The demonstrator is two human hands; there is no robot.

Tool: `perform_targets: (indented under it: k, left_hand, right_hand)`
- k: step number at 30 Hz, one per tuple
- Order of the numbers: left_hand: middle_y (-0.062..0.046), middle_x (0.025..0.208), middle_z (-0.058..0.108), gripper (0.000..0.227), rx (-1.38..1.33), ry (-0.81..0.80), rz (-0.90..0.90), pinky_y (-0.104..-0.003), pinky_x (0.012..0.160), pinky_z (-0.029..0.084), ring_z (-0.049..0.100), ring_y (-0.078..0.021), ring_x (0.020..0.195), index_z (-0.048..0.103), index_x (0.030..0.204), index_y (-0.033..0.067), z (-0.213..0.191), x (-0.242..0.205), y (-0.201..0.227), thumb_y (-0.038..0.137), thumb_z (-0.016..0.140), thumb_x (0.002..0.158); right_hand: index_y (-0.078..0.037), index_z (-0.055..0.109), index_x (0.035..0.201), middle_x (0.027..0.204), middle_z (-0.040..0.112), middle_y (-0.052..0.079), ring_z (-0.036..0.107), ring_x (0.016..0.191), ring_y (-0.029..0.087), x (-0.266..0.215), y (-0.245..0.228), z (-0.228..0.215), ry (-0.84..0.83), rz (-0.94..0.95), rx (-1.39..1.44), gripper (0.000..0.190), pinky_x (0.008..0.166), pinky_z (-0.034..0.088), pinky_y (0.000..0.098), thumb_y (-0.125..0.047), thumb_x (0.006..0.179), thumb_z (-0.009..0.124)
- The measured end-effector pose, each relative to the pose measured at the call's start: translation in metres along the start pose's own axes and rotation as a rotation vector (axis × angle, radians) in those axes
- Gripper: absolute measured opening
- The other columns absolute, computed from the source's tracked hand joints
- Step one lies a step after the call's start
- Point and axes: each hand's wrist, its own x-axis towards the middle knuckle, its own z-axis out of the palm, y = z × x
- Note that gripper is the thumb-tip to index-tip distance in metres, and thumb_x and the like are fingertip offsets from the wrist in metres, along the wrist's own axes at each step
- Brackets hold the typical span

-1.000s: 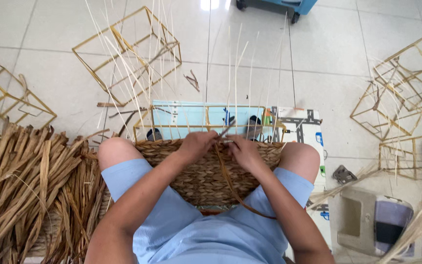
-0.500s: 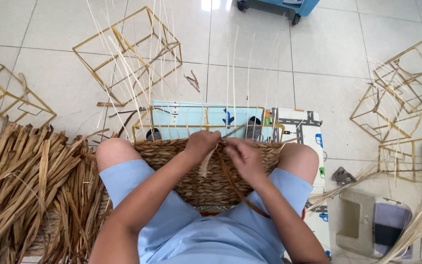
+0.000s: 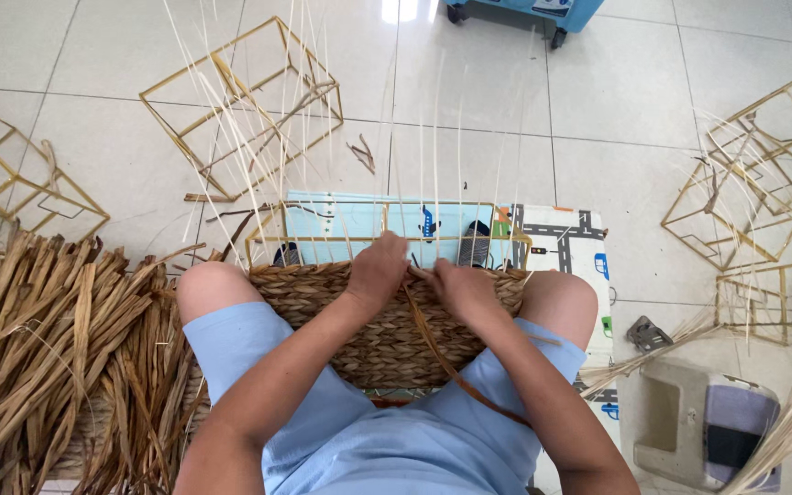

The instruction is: The person weaves strips of dried plant fibers onto a woven mat attached to a wire frame by hand.

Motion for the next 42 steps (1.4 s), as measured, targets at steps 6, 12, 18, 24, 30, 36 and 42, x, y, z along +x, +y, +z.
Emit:
perform_targets:
  k: [6,12,18,24,30,36,42]
  left_hand:
    - [-0.009,0.092,0.071,0.009,0.0,-0.315,0.14,-0.042,0.069,0.055,0.071,-0.0299,0.088,0.066,0.1,0.0114,0.007,0.012,-0.012,0.013,0.068,0.091]
    - [-0.007,0.093,0.078,0.015,-0.26,-0.61,-0.093,-0.046,0.078,0.056,0.073,-0.0308,0.087,0.077,0.098,0.0172,-0.005,0.037,-0.005,0.024,0.066,0.09]
    - [-0.012,0.084,0.074,0.012,-0.376,-0.405,-0.241,-0.048,0.07,0.054,0.071,-0.0336,0.08,0.071,0.098,0.0116,-0.006,0.026,0.0,0.021,0.065,0.094]
    - [-0.015,0.081,0.07,0.012,-0.254,-0.147,0.083,-0.05,0.063,0.052,0.069,-0.0373,0.077,0.062,0.104,0.0082,-0.006,-0.003,0.0,0.018,0.063,0.098]
    - [-0.01,0.075,0.071,0.011,-0.522,-0.355,-0.263,-0.044,0.061,0.056,0.074,-0.0304,0.071,0.055,0.101,0.008,-0.008,0.01,-0.007,0.018,0.056,0.101]
    - [-0.014,0.074,0.069,0.015,-0.084,-0.256,0.001,-0.048,0.062,0.054,0.071,-0.0352,0.074,0.06,0.094,0.0069,0.025,0.011,0.004,0.02,0.067,0.094]
    - [-0.014,0.087,0.07,0.01,-0.243,-0.216,-0.092,-0.049,0.071,0.054,0.067,-0.0361,0.085,0.071,0.088,0.0087,0.026,0.004,0.006,0.013,0.063,0.092]
  right_hand:
    - [-0.014,0.066,0.082,0.087,0.062,0.012,0.064,0.086,0.036,-0.042,-0.015,0.0,0.396,-0.41,-0.053,0.035,0.075,0.05,0.0494,-0.046,0.073,0.073]
    - [-0.011,0.07,0.091,0.101,0.067,0.01,0.064,0.098,0.03,-0.016,0.005,-0.041,0.536,-0.312,-0.266,0.01,0.084,0.05,0.045,-0.018,0.084,0.068]
    - [-0.008,0.069,0.089,0.097,0.071,0.013,0.067,0.089,0.033,-0.009,-0.009,-0.015,0.512,-0.367,-0.005,0.005,0.076,0.052,0.0461,-0.011,0.088,0.065]
    - [-0.013,0.068,0.115,0.084,0.071,0.013,0.066,0.075,0.023,0.051,0.016,0.028,0.001,-0.038,0.792,0.02,0.067,0.055,0.041,-0.024,0.102,0.057]
    - [-0.002,0.074,0.102,0.085,0.074,0.012,0.068,0.072,0.02,0.024,0.059,0.035,-0.024,0.12,1.161,0.058,0.063,0.055,0.0364,-0.048,0.11,0.039]
    - [-0.004,0.062,0.134,0.118,0.074,0.011,0.074,0.094,0.021,-0.052,-0.001,0.043,-0.082,0.036,1.729,0.039,0.078,0.06,0.0366,-0.021,0.1,0.055]
    - [-0.003,0.065,0.129,0.102,0.067,0.013,0.067,0.094,0.034,-0.043,0.028,-0.011,0.645,-0.123,0.31,0.041,0.081,0.055,0.0447,-0.01,0.089,0.071]
